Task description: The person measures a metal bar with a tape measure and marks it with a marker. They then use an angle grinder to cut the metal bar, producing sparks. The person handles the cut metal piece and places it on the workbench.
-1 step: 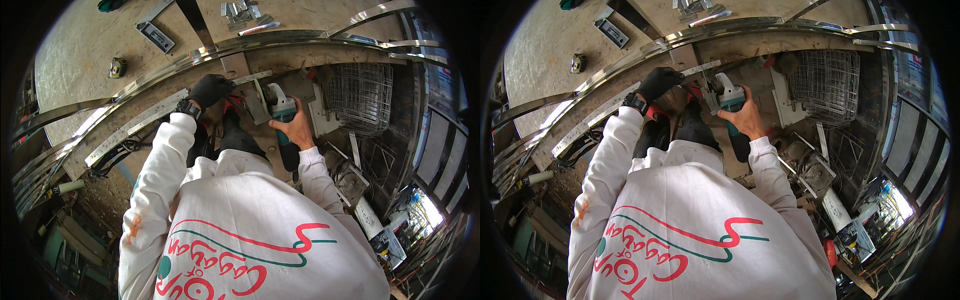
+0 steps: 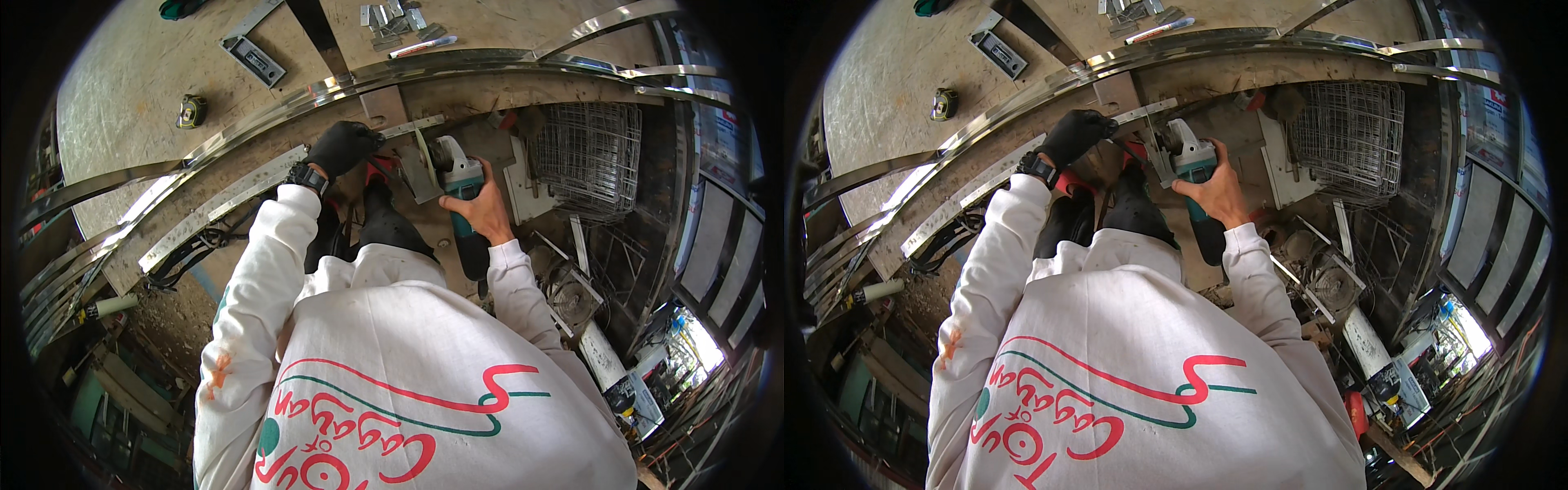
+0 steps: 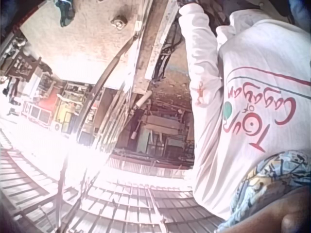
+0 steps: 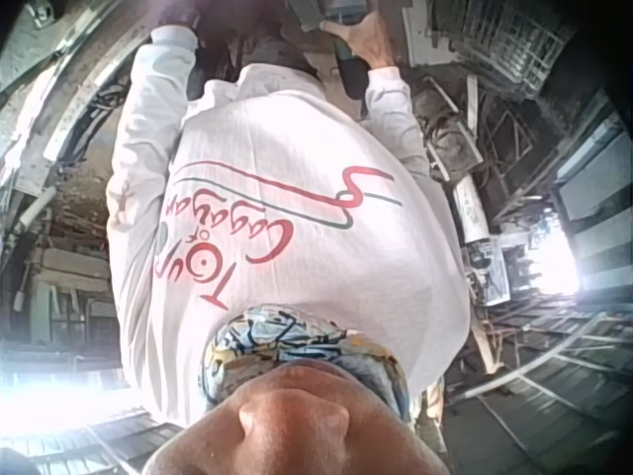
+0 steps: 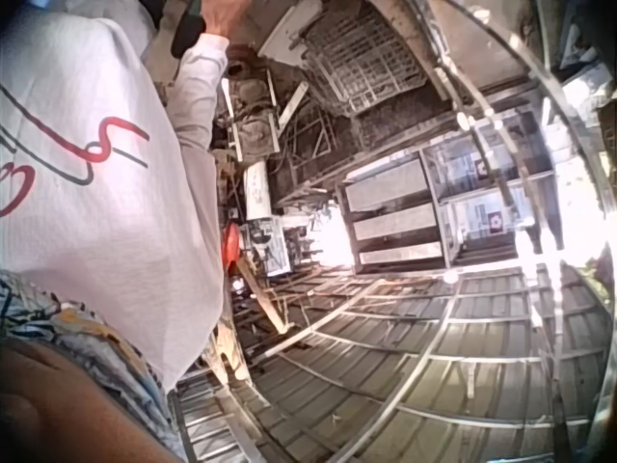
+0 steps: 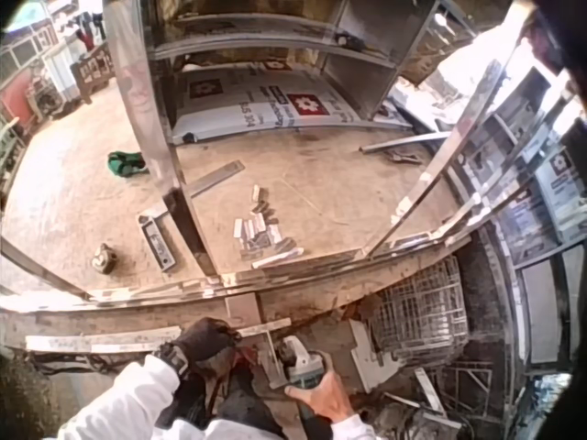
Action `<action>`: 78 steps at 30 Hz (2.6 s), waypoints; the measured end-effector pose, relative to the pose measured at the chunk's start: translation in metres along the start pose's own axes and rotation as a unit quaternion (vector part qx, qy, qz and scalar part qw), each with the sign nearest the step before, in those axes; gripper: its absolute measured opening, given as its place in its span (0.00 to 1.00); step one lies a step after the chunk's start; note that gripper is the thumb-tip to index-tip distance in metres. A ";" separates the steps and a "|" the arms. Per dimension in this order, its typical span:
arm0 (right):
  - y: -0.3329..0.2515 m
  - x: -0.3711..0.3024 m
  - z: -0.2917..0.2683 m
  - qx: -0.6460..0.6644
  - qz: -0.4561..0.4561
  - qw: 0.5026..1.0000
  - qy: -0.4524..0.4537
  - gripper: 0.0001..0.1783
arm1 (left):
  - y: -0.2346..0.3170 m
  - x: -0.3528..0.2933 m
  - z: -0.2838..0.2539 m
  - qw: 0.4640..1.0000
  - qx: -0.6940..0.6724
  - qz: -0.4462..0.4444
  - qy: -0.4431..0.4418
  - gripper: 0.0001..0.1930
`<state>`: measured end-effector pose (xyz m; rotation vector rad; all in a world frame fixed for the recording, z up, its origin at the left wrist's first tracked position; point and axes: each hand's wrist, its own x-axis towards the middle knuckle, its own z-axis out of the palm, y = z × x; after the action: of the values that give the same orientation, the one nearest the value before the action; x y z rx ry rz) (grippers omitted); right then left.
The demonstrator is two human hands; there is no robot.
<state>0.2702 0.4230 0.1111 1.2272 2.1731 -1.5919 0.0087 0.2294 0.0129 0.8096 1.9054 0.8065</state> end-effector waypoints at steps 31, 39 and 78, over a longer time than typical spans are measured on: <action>0.003 0.015 -0.004 -0.042 -0.003 0.999 -0.003 0.57 | 0.008 0.005 -0.006 1.000 0.025 0.015 0.011 0.17; 0.000 0.016 -0.006 -0.047 -0.027 0.999 0.004 0.58 | 0.006 0.007 -0.008 0.999 0.035 0.023 0.004 0.18; 0.002 0.028 -0.005 0.038 -0.030 0.999 -0.020 0.54 | 0.005 0.009 -0.006 1.000 0.017 -0.007 0.000 0.18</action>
<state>0.2552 0.4420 0.0954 1.1506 2.1629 -1.7234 0.0011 0.2386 0.0150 0.8165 1.9268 0.7672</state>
